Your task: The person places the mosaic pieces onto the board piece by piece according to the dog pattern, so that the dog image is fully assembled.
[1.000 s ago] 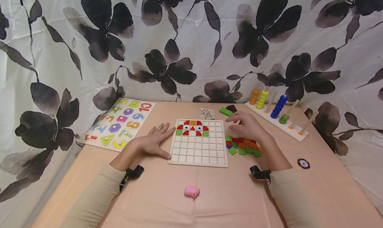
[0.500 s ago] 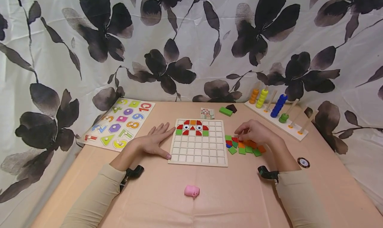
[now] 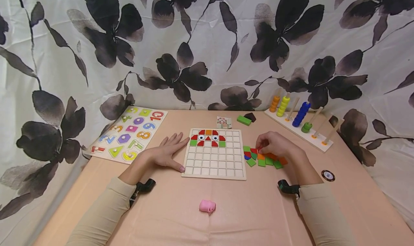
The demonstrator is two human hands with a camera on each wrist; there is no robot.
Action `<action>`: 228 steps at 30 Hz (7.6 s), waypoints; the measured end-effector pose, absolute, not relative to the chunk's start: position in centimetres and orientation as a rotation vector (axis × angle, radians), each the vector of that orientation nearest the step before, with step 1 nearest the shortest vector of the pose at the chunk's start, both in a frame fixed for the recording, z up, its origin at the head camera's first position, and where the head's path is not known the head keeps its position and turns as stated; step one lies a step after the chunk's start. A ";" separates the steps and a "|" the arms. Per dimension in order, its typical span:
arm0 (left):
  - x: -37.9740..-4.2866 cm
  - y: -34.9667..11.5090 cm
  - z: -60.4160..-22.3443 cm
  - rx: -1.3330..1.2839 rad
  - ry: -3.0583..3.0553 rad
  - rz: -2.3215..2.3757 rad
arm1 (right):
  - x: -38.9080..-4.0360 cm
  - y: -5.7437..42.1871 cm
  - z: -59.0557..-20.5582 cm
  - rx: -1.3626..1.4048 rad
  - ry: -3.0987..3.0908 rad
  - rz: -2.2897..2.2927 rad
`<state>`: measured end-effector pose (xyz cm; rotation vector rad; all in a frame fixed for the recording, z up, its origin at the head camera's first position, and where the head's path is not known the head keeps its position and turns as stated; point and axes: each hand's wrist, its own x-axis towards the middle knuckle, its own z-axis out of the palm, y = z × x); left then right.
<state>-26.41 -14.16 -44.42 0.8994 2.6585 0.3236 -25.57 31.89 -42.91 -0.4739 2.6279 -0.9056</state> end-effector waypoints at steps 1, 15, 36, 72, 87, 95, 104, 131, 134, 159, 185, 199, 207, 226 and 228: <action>-26.4 -14.2 -44.5 0.901 2.659 0.321 | -25.6 32.0 -42.9 -0.480 2.620 -0.918; -26.4 -14.2 -44.3 0.904 2.654 0.329 | -26.2 26.2 -40.9 -0.760 2.661 -1.177; -26.4 -14.2 -44.4 0.924 2.644 0.333 | -28.4 9.6 -42.9 -1.207 2.645 -0.922; -26.3 -14.3 -44.3 0.899 2.646 0.355 | -27.1 13.0 -41.2 -1.274 2.739 -0.825; -26.4 -14.2 -44.6 0.888 2.656 0.327 | -25.4 26.7 -40.4 -0.740 2.790 -0.953; -26.3 -14.2 -44.5 0.893 2.657 0.325 | -26.2 29.8 -41.9 -0.510 2.593 -0.835; -26.3 -14.2 -44.5 0.898 2.661 0.329 | -26.2 30.0 -42.3 -0.521 2.565 -0.805; -26.3 -14.3 -44.3 0.886 2.656 0.317 | -26.6 23.8 -40.1 -0.831 2.679 -1.136; -26.3 -14.2 -44.4 0.889 2.656 0.313 | -27.0 21.3 -40.2 -0.884 2.669 -1.164; -26.4 -14.4 -44.4 0.896 2.656 0.335 | -27.5 10.8 -43.0 -0.956 2.690 -1.006; -26.3 -14.3 -44.3 0.902 2.653 0.322 | -26.7 11.4 -43.1 -1.160 2.829 -0.599; -26.3 -14.2 -44.7 0.891 2.650 0.333 | -24.8 21.9 -39.8 -0.904 2.849 -0.929; -26.3 -14.2 -44.5 0.895 2.652 0.336 | -24.6 29.9 -40.0 -0.647 2.858 -0.861; -26.1 -14.2 -44.2 0.892 2.653 0.349 | -26.1 35.3 -43.2 -0.377 2.684 -0.891; -26.1 -14.2 -44.3 0.893 2.654 0.342 | -26.2 35.3 -43.3 -0.377 2.682 -0.916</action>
